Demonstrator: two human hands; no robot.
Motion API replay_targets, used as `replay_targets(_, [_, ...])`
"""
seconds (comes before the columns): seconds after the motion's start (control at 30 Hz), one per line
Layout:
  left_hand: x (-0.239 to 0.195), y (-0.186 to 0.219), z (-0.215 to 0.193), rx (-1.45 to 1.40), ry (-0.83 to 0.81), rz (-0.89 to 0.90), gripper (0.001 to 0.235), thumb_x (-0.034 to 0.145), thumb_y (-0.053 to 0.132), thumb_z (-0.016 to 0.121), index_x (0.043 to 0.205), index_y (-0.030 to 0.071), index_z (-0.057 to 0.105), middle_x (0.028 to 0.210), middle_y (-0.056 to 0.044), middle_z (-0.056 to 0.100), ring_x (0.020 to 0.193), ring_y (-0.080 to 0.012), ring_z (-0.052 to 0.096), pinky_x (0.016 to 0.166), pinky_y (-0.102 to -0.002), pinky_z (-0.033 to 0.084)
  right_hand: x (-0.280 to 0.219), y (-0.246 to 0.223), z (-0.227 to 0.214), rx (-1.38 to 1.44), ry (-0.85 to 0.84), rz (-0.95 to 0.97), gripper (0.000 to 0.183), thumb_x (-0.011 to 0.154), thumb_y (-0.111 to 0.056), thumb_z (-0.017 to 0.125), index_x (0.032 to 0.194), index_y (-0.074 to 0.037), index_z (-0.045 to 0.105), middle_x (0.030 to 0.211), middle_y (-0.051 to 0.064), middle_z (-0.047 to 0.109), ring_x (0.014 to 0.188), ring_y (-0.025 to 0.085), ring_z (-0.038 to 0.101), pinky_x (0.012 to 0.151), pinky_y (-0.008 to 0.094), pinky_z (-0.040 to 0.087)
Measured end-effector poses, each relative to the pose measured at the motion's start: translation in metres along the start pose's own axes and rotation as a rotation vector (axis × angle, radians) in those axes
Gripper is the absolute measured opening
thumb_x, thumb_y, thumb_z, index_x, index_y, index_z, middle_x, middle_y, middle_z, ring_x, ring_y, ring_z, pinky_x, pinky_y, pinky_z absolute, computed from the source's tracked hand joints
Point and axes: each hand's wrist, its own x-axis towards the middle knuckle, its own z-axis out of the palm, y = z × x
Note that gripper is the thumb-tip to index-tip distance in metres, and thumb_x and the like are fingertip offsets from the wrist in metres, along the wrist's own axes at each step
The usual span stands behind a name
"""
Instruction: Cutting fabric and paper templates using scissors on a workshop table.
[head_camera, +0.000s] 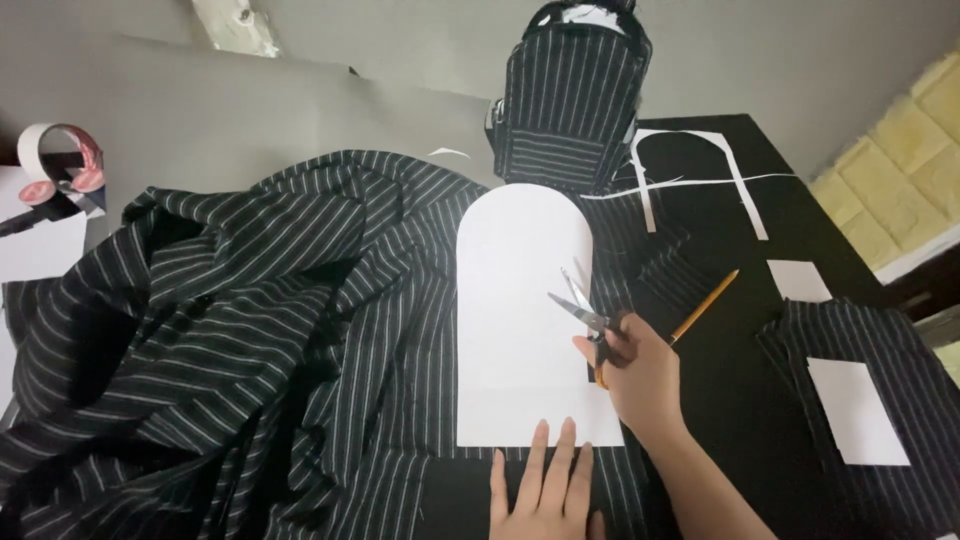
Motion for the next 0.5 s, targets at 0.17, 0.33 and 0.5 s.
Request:
replay_targets(0.17, [0.003, 0.003, -0.006, -0.013, 0.077, -0.032, 0.058, 0.071, 0.038, 0.061, 0.125, 0.017, 0.058, 0.147, -0.004, 0.040, 0.134, -0.0249, 0.035, 0.101, -0.058, 0.026, 0.000, -0.008, -0.004, 0.032, -0.033, 0.070, 0.037, 0.070, -0.027, 0.083, 0.070, -0.007, 0.051, 0.065, 0.001, 0.065, 0.066, 0.004, 0.060, 0.061, 0.016, 0.047])
replay_targets(0.33, [0.001, 0.002, -0.002, -0.030, 0.035, -0.023, 0.062, 0.070, 0.041, 0.063, 0.126, 0.016, 0.057, 0.149, -0.005, 0.037, 0.136, -0.0263, 0.032, 0.099, -0.061, 0.025, 0.000, -0.014, -0.008, 0.074, -0.084, 0.166, 0.039, 0.073, -0.026, 0.081, 0.065, -0.008, 0.048, 0.059, 0.001, 0.062, 0.060, 0.007, 0.056, 0.057, 0.019, 0.045])
replay_targets(0.5, [0.002, 0.002, -0.004, -0.040, 0.055, -0.020, 0.060, 0.070, 0.040, 0.064, 0.125, 0.016, 0.059, 0.147, -0.005, 0.040, 0.134, -0.0268, 0.035, 0.100, -0.061, 0.025, -0.002, 0.000, 0.000, 0.012, 0.013, -0.003, 0.051, 0.071, -0.029, 0.083, 0.060, -0.010, 0.037, 0.052, -0.005, 0.053, 0.054, 0.003, 0.042, 0.054, 0.017, 0.040])
